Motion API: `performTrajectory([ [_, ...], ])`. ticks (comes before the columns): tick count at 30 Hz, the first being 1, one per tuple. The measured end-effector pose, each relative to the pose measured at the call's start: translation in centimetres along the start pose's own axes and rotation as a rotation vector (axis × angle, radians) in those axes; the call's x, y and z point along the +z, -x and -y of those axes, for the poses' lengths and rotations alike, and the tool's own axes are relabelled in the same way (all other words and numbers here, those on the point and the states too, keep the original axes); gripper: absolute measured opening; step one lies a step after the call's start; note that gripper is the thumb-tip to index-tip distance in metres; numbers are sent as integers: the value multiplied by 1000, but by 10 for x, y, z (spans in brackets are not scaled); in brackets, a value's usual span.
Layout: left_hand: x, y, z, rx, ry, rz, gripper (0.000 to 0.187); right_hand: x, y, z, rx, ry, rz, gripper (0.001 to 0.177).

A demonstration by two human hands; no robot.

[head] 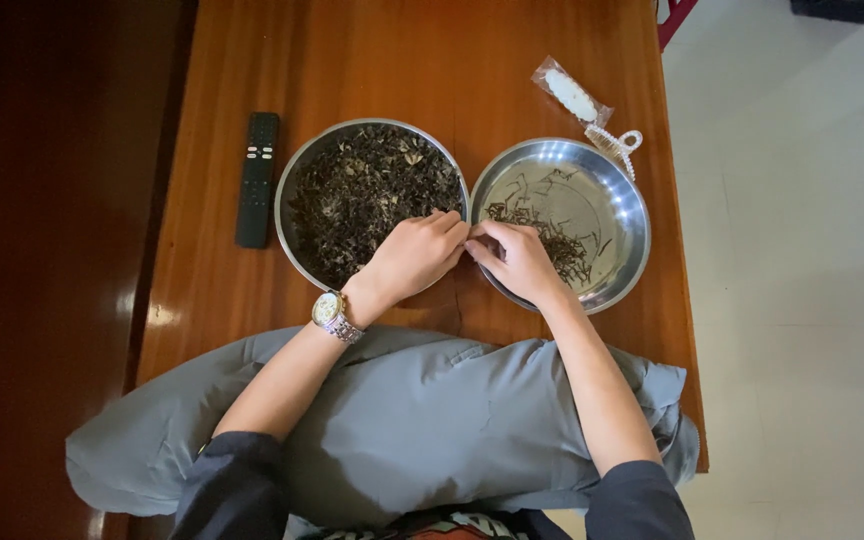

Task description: Sorting through dried tea leaves to remove stems or specific pieces, moving them from one metal tray to another.

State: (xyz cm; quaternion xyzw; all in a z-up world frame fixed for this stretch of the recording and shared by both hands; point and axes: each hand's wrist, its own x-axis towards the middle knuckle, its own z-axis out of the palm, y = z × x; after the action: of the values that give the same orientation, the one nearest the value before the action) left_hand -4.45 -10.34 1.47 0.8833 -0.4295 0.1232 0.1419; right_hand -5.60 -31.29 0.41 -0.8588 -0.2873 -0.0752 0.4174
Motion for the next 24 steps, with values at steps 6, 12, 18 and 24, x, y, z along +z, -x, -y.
performTrajectory([
  [6,-3,1,-3,-15,11,-14,9,-1,-1,4,7,3,-4,5],
  [12,-24,13,3,-223,-11,115,18,12,13,-45,68,85,-94,2],
  [18,-28,35,39,-600,-258,360,60,8,12,-40,173,329,-231,19],
  [24,-13,40,54,-675,-287,468,60,10,13,-42,210,385,-211,23],
])
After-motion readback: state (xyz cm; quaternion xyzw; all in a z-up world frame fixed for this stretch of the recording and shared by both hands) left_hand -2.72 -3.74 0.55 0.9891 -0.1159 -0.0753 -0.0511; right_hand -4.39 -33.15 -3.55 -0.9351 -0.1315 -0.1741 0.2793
